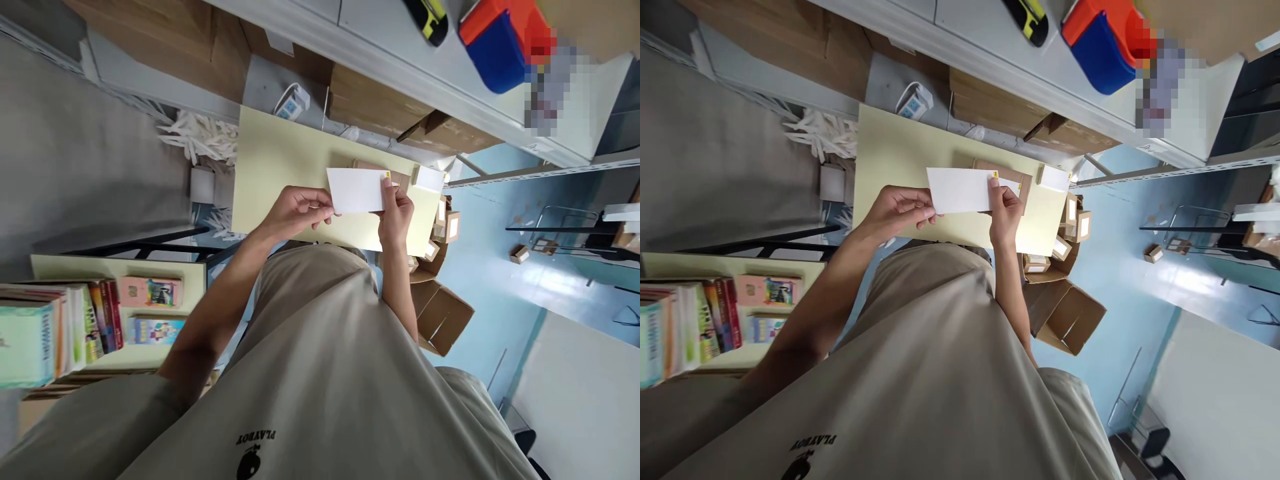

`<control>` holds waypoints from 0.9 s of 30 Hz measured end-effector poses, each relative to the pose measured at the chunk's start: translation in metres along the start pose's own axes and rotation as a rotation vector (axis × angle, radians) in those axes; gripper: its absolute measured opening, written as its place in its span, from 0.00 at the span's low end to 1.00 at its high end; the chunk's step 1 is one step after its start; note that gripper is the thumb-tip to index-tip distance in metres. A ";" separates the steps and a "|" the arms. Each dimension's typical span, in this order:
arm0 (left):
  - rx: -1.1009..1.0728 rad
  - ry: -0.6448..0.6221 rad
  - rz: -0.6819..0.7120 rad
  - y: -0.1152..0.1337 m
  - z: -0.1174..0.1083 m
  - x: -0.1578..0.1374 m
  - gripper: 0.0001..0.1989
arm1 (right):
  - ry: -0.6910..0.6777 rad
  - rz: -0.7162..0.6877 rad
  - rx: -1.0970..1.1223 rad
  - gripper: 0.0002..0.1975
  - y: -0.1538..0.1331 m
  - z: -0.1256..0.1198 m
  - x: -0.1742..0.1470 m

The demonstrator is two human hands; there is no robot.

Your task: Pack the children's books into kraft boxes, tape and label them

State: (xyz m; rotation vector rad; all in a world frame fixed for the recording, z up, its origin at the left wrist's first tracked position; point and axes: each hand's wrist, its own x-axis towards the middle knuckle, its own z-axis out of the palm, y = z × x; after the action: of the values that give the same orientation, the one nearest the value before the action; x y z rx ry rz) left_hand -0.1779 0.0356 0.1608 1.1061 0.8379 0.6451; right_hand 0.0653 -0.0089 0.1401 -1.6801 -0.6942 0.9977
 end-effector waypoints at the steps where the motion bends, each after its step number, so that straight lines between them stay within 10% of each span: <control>1: 0.000 -0.007 0.003 0.001 -0.008 -0.002 0.17 | 0.005 0.004 -0.002 0.37 -0.001 0.008 -0.003; 12: 0.058 0.026 0.080 0.001 -0.070 -0.020 0.18 | -0.245 -0.089 -0.578 0.31 0.007 0.075 -0.029; 27: 0.240 -0.025 0.082 -0.012 -0.106 -0.034 0.14 | -0.426 -0.344 -0.650 0.08 -0.042 0.114 -0.078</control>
State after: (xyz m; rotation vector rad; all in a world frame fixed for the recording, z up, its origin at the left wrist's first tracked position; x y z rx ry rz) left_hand -0.2848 0.0575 0.1358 1.3689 0.8681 0.6080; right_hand -0.0711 -0.0060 0.1859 -1.7999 -1.6705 0.9391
